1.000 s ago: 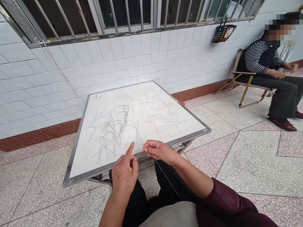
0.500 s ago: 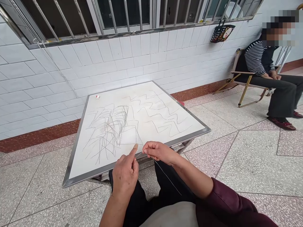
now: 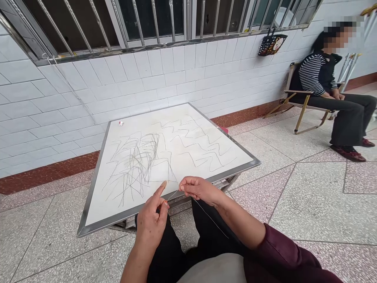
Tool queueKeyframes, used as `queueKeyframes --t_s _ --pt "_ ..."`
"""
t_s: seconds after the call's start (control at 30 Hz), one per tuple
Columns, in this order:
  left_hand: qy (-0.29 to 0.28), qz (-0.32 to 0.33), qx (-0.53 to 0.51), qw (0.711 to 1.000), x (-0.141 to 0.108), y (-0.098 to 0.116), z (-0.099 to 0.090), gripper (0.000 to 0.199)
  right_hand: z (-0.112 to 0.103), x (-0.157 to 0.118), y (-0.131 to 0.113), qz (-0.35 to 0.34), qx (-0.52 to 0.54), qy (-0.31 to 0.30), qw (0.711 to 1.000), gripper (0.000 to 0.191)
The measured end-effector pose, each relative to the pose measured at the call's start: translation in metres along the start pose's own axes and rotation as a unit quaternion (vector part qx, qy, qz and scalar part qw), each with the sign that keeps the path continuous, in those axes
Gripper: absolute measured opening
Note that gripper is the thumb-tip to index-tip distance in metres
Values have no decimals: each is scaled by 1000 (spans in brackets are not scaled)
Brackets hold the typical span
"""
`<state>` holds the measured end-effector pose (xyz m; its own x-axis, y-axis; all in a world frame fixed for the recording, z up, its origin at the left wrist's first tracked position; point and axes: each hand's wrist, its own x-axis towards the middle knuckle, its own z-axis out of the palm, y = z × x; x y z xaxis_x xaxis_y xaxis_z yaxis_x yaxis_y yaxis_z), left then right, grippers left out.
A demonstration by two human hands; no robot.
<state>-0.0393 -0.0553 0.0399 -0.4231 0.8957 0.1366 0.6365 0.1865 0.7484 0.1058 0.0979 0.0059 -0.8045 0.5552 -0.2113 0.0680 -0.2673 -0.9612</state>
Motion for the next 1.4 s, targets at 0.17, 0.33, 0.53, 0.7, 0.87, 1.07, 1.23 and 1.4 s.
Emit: queueKeyframes --t_s 0.17,0.33,0.53,0.7,0.87,1.07,1.23,1.4 --pt "18 -7 -65 998 -5 3 -4 51 6 0 1 -7 7 15 1000 27" --pt "54 -25 -140 988 -5 -6 -2 52 8 2 3 -13 19 23 999 29" --pt "51 -88 -291 951 1 -18 4 68 11 2 7 -45 34 22 998 31" --pt "-30 -167 -378 910 2 -16 26 66 17 1 8 -73 42 15 996 33" --pt "-50 -166 -423 890 5 -6 43 71 24 0 9 -96 31 40 994 33" --pt "-45 -160 -441 882 7 2 48 67 29 3 14 -106 36 39 993 33" --pt "10 -164 -460 872 12 -2 41 73 24 -4 10 -111 -22 70 991 32" --pt "93 -152 -481 858 22 -6 30 74 25 -19 13 -97 -130 -1 987 31"
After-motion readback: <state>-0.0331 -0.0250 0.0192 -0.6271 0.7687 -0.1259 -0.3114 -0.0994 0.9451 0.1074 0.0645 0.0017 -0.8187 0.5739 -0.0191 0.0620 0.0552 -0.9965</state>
